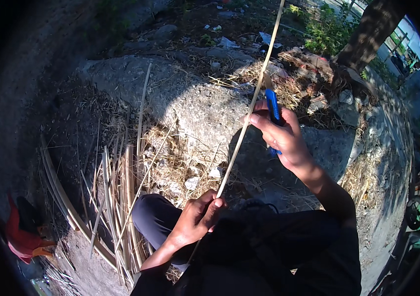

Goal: The person shaves a thin strip of bamboo by hand using a small utility blade and later a larger blade to smooth and taper the surface.

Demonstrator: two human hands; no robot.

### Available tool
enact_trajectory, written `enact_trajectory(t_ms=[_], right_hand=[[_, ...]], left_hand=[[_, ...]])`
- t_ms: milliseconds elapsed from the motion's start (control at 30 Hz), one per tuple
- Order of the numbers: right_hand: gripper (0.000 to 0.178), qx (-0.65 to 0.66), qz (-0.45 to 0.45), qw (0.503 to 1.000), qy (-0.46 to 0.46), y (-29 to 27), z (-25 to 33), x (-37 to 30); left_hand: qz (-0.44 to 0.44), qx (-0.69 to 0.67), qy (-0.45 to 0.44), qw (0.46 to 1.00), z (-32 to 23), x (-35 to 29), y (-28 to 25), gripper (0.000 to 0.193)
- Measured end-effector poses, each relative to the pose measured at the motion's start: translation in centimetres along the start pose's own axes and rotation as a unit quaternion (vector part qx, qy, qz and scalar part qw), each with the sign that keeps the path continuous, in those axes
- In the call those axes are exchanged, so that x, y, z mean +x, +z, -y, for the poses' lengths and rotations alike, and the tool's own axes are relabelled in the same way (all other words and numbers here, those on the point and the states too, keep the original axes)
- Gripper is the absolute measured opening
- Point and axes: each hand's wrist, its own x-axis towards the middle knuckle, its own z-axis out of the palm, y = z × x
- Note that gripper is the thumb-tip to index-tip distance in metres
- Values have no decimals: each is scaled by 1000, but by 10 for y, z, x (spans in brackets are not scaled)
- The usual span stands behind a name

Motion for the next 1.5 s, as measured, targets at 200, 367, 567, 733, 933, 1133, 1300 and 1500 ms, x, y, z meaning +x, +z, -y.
enact_trajectory(t_ms=[200, 367, 567, 733, 933, 1133, 1300, 1500], right_hand=[[24, 6, -33, 999, 20, 8, 9, -13], [23, -39, -42, 998, -17, 16, 8, -19], [37, -271, 7, 952, -144, 2, 0, -40], [41, -477, 80, 799, -358, 5, -17, -43], [44, -531, 85, 770, -345, 6, -21, -45], [42, -537, 73, 764, -349, 7, -25, -41], [41, -521, 56, 774, -355, 5, -28, -34], [33, -494, -36, 807, -323, -11, -11, -12]], left_hand=[[-64, -46, 101, 992, -29, 19, 2, 40], [-37, -46, 90, 994, -43, 37, 9, 27], [-92, -155, 142, 973, -19, 43, 21, 28], [-91, -165, 146, 971, -12, 47, 25, 30], [-84, -192, 114, 971, -10, 45, 24, 30], [-96, -179, 116, 972, -4, 44, 24, 30], [-133, -130, 135, 973, -5, 45, 25, 29], [-139, -98, 115, 979, -6, 38, 24, 27]])
